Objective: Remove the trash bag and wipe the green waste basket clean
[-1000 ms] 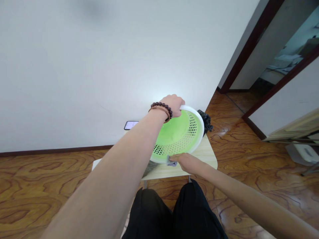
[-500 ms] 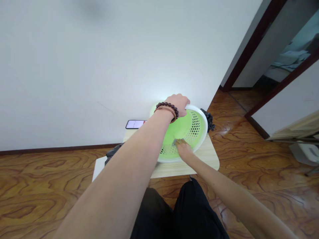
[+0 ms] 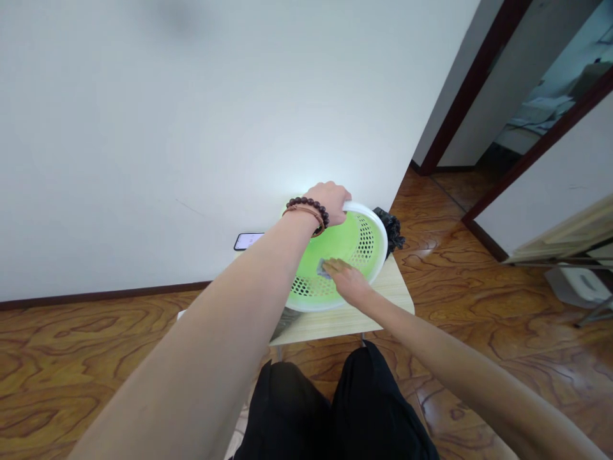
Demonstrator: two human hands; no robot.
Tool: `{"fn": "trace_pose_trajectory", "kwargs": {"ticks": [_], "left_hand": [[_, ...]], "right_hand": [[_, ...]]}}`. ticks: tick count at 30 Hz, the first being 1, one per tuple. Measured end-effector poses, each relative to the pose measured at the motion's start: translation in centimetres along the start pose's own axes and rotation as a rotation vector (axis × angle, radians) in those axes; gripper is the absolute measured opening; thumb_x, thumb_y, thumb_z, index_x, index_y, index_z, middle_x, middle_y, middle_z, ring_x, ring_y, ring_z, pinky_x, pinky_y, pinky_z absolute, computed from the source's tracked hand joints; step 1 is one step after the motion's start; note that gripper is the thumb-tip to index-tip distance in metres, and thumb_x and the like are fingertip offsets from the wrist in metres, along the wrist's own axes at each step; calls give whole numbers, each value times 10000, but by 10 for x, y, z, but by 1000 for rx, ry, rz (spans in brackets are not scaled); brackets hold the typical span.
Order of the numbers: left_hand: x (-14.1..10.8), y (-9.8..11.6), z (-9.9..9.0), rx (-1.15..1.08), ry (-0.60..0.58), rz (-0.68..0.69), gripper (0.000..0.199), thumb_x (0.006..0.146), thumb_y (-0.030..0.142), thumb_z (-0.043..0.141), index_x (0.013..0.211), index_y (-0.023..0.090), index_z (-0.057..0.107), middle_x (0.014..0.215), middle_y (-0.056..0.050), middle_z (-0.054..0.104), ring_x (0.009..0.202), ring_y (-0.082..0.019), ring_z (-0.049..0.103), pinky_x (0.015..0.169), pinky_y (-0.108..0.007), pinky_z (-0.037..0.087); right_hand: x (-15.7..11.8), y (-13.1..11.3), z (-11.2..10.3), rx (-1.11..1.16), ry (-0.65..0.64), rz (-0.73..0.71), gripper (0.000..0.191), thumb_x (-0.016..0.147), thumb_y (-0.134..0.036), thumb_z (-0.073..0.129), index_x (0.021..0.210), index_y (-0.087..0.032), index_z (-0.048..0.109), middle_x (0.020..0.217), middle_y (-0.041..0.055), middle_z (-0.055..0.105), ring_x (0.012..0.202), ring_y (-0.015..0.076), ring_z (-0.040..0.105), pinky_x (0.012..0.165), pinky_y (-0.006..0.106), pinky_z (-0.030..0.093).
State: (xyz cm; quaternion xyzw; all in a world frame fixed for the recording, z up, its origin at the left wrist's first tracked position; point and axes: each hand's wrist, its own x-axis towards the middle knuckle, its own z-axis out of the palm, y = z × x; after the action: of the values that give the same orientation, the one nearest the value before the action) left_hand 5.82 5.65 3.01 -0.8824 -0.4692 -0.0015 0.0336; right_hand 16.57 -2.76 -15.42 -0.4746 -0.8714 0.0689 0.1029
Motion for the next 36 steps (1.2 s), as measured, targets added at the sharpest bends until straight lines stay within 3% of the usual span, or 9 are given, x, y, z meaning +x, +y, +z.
{"fn": "trace_pose_trajectory", "kwargs": {"ticks": [4, 8, 17, 23, 27, 31, 36], "left_hand": [[-2, -1, 1, 0, -11, -10, 341, 670, 265, 516, 974, 242, 671, 806, -61, 635, 783, -202, 573, 658, -285, 416], [-2, -1, 2, 13, 1, 5, 330, 679, 296, 509, 961, 244, 674, 803, -61, 643, 771, -204, 573, 648, -284, 412], [-9, -12, -4, -52, -42, -85, 383, 741, 443, 454, 1038, 290, 643, 831, -11, 675, 767, -162, 591, 669, -237, 414], [-10, -12, 3, -46, -62, -33, 401, 768, 424, 408, 1064, 265, 625, 893, -48, 677, 783, -185, 604, 675, -261, 428], [-10, -15, 9, -102, -20, -39, 378, 739, 374, 447, 1055, 284, 635, 856, -44, 673, 756, -180, 604, 664, -264, 432], [-12, -15, 8, -146, -10, -50, 394, 695, 314, 486, 1055, 290, 644, 836, -42, 671, 740, -173, 599, 667, -263, 436], [-15, -11, 4, -132, -24, -87, 426, 662, 274, 491, 1059, 284, 646, 823, -40, 668, 723, -171, 588, 656, -265, 433]], "right_hand": [[23, 35, 14, -199, -32, 61, 397, 884, -69, 329, 1225, -23, 529, 1269, 191, 521, 1233, 241, 423, 1064, 346, 269], [19, 48, 30, -255, -64, 32, 380, 868, -55, 341, 1162, 2, 576, 1220, 222, 547, 1209, 251, 448, 1076, 347, 240], [3, 58, -6, -313, -107, -19, 347, 854, -55, 370, 1066, -36, 644, 1077, 199, 629, 1104, 251, 523, 1034, 340, 295], [4, 56, 5, -337, -59, 5, 357, 852, -59, 370, 1103, 5, 616, 1135, 219, 599, 1132, 263, 501, 1048, 369, 272], [5, 45, 21, -261, -47, 83, 356, 856, -64, 371, 1111, -32, 617, 1167, 188, 593, 1137, 234, 504, 1067, 352, 251], [-11, 9, 37, -36, -65, 196, 417, 841, -34, 351, 1173, -109, 592, 1195, 122, 598, 1112, 194, 529, 1021, 312, 333], [-44, -31, 50, 224, 31, 69, 561, 773, 16, 347, 1298, -130, 482, 1339, 74, 488, 1237, 154, 416, 1084, 305, 257]]}}
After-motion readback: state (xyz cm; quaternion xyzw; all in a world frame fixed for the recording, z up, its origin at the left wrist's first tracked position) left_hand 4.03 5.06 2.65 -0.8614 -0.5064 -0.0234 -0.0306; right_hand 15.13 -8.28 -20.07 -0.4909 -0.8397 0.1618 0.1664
